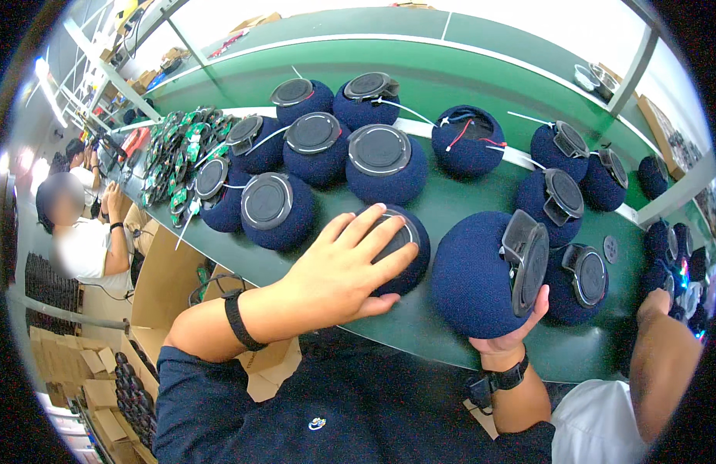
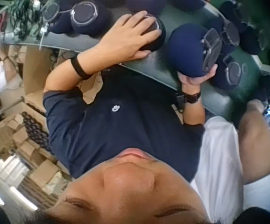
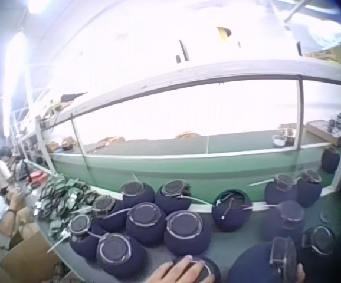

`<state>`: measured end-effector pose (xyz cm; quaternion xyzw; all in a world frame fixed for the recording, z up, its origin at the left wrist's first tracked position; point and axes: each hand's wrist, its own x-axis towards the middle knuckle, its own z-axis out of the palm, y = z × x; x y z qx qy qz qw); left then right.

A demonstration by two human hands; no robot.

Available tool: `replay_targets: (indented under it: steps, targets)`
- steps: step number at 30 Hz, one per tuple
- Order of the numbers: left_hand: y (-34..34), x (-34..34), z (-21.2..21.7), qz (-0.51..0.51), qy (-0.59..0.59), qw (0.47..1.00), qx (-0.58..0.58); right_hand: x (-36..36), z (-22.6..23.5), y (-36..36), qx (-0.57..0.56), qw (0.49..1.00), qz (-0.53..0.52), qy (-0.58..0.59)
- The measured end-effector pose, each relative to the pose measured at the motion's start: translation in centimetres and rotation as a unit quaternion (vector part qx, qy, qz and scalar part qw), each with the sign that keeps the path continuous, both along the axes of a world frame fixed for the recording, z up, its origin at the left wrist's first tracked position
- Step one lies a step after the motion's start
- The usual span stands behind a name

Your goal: Connecting circuit board components to a speaker housing on an assembly line.

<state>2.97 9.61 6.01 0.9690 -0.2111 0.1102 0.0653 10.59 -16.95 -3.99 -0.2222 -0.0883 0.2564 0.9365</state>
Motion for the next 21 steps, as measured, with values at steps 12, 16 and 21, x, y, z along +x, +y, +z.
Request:
replay_targets:
  steps: [12, 16, 21]
  targets:
    - [4.9, -2.2, -3.5, 0.056, -0.08, 0.995, -0.011, -0.1, -1.0, -0.6, -0.05, 0.998, -0.001, -0.033]
    - [4.4, -3.6, -5.3, 0.117, -0.155, 0.98, -0.045, -0.4, -0.7, 0.6, -0.144, 0.986, -0.046, -0.072]
    - [3.0, -7.4, -7.3, 0.033, -0.158, 0.935, -0.316, -0.7, 1.9, 2.0, -0.242, 0.962, 0.023, -0.124]
